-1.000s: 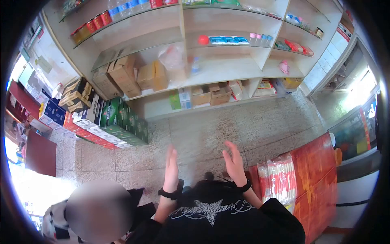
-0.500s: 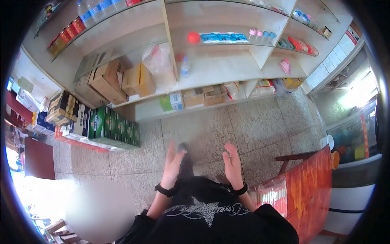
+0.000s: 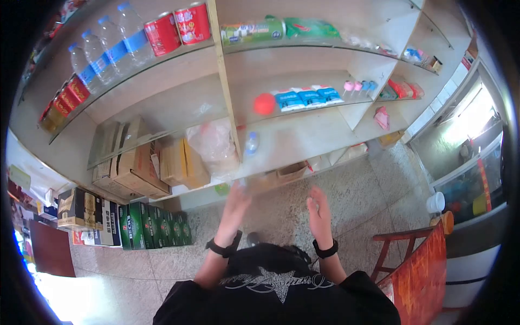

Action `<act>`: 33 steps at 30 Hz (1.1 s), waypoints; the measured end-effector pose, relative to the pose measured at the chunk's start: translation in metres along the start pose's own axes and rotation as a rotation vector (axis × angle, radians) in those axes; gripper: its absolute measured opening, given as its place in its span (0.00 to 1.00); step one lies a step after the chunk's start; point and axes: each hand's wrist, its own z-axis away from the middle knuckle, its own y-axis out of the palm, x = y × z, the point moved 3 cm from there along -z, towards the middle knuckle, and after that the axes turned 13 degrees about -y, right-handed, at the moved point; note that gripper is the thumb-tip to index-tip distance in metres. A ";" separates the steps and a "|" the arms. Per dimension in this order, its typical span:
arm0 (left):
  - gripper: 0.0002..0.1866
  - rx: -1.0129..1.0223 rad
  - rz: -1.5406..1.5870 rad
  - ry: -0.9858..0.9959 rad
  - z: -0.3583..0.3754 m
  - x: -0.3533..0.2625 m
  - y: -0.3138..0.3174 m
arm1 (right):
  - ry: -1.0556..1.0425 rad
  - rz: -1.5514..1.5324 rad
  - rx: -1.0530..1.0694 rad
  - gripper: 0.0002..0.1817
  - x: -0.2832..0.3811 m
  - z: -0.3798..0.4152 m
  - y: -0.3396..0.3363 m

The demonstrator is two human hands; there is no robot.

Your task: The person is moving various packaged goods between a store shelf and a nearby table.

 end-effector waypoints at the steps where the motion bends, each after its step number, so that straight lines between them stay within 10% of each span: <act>1: 0.32 -0.005 0.000 -0.029 -0.005 -0.003 -0.004 | -0.014 0.001 -0.007 0.20 0.006 -0.009 0.006; 12: 0.26 -0.133 -0.038 -0.186 -0.102 0.001 -0.036 | 0.092 -0.020 0.209 0.25 -0.060 -0.114 0.057; 26: 0.26 -0.102 0.086 -0.122 -0.307 -0.042 0.020 | -0.617 0.246 0.339 0.41 -0.080 -0.359 0.134; 33: 0.25 -0.152 0.081 -0.286 -0.350 -0.022 0.013 | -0.460 0.361 0.605 0.49 -0.128 -0.366 0.167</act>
